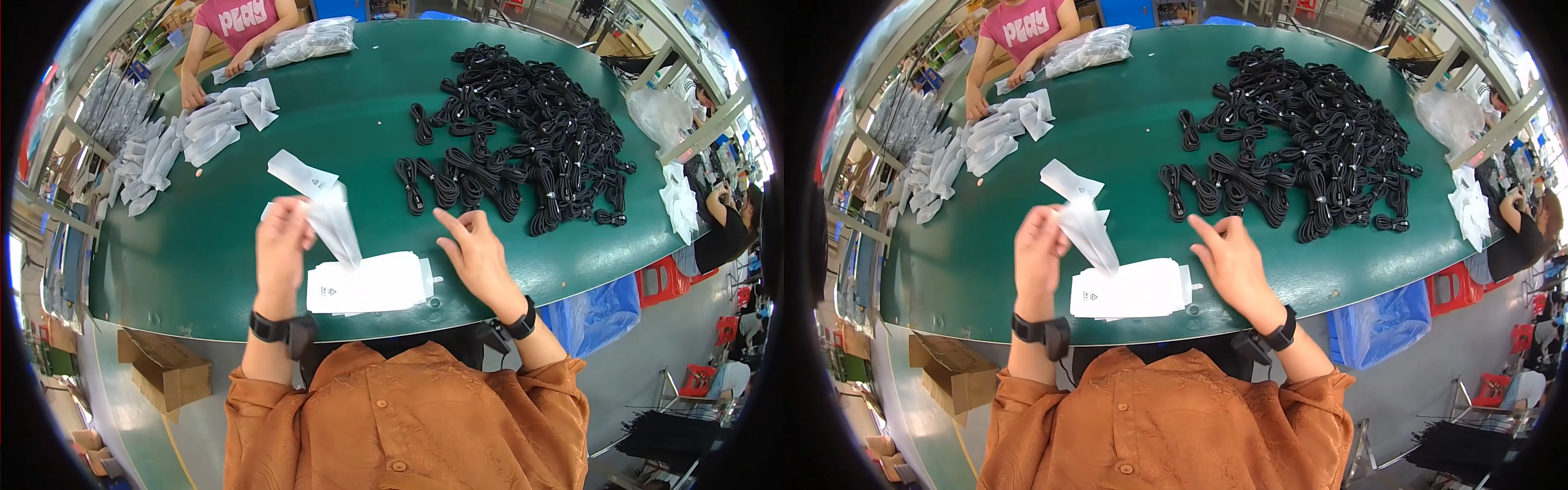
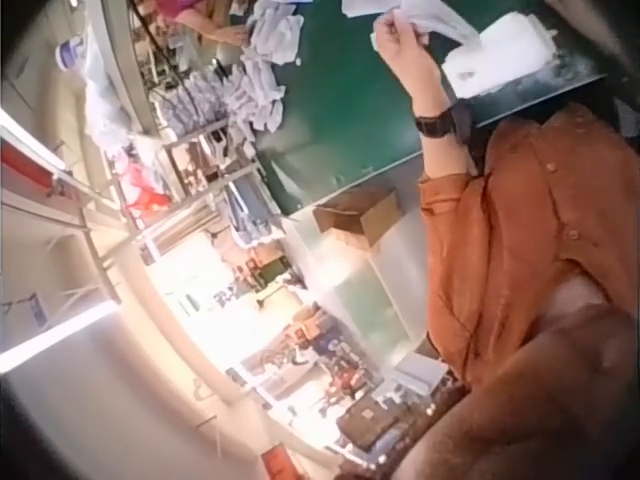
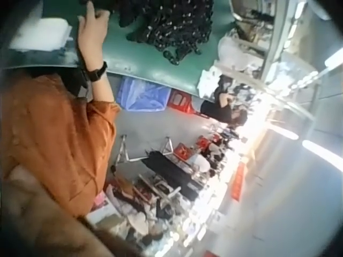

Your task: The person packages black cables by hand, picking up a cable from a pile, sliding it into a white plastic sleeve, and placing it onto a stack. After repeating this process, the person gathers the stack of sleeved cables and moves them to the side of the workbench.

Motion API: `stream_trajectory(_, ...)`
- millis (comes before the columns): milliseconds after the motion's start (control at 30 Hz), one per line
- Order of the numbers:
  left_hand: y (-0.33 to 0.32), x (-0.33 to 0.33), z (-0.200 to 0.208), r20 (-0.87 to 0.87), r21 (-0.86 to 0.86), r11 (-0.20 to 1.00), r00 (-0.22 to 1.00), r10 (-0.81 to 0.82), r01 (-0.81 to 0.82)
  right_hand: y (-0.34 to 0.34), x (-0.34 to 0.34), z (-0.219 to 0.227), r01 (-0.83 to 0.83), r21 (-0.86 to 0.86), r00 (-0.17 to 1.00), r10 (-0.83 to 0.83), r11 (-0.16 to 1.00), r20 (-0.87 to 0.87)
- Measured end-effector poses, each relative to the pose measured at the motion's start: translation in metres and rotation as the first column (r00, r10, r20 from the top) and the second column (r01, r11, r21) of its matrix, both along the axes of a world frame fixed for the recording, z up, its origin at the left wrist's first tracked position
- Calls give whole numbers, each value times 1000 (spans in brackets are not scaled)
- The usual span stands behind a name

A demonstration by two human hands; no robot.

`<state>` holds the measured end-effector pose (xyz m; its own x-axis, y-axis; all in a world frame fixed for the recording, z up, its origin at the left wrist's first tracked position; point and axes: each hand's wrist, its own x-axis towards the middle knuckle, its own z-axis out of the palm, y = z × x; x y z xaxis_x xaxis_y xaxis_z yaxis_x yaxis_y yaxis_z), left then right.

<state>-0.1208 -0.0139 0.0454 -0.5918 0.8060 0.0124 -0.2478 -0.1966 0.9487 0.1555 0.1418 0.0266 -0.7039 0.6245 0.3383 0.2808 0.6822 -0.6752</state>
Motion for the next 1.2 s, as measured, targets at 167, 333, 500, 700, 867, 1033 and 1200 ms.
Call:
stream_trajectory(167,0,11,-4,-771,41,918,572,280,-394,31,11,-45,120,438,951,-230,891,206)
stream_trajectory(333,-9,90,-31,-820,-228,966,511,-258,123,32,33,-49,196,281,955,-248,940,163)
stream_trajectory(500,2,114,-53,-952,-204,974,212,-220,96,6,51,-30,260,-330,966,-244,908,88)
stream_trajectory(700,1,114,-60,-845,-267,960,458,-277,89,-35,62,-10,-46,-319,991,3,947,-134)
stream_trajectory(867,-1,108,-51,-620,-377,921,711,-332,101,-41,62,-2,-251,-179,967,253,951,-12)
stream_trajectory(1033,-4,103,-50,-604,-321,938,735,-309,132,-30,61,-8,-375,-232,918,395,898,45)
stream_trajectory(1200,-3,109,-42,-831,-146,955,492,-261,260,-24,49,-17,-150,-857,944,329,492,24)
